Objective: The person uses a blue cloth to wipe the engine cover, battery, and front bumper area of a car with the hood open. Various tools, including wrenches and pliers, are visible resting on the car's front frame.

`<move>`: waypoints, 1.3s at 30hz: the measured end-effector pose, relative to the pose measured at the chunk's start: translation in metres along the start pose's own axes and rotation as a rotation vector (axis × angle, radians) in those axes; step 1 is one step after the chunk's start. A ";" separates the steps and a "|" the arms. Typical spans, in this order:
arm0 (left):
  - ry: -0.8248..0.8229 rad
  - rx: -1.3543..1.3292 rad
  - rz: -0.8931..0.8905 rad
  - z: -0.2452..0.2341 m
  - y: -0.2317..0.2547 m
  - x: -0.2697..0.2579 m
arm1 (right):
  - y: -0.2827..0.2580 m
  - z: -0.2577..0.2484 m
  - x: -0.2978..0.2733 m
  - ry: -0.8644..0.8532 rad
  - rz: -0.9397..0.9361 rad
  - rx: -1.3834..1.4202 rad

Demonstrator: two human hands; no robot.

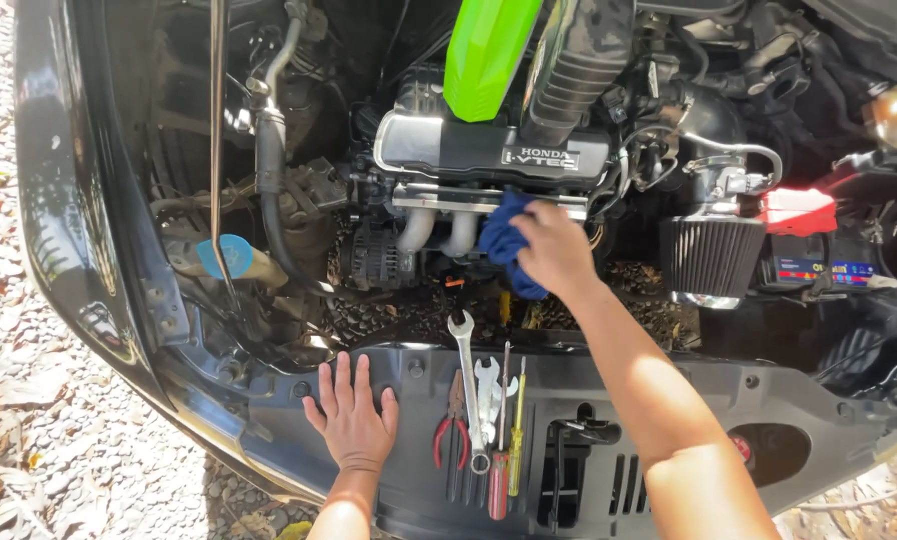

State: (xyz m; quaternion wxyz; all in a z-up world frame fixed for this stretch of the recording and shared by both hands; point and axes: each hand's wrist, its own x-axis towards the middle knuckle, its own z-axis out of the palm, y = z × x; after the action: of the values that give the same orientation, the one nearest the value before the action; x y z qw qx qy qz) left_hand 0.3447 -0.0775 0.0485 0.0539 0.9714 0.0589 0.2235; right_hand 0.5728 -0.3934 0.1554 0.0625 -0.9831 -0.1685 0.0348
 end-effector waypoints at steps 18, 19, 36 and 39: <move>0.002 0.039 0.021 0.005 -0.004 -0.003 | 0.067 0.037 -0.033 0.041 0.107 0.007; -0.006 0.049 0.013 0.006 -0.004 -0.004 | 0.063 0.026 -0.034 -0.136 0.159 -0.015; 0.089 0.122 0.086 -0.004 -0.003 0.002 | 0.107 0.015 -0.276 0.018 0.839 0.059; 0.082 0.048 0.087 -0.006 -0.005 -0.002 | 0.101 0.012 -0.277 0.027 0.908 0.106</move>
State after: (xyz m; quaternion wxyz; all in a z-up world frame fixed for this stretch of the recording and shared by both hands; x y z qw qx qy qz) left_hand 0.3404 -0.0725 0.0523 0.0185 0.9641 0.0243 0.2638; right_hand 0.3444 -0.5796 0.1426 0.0934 -0.9533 0.2821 0.0543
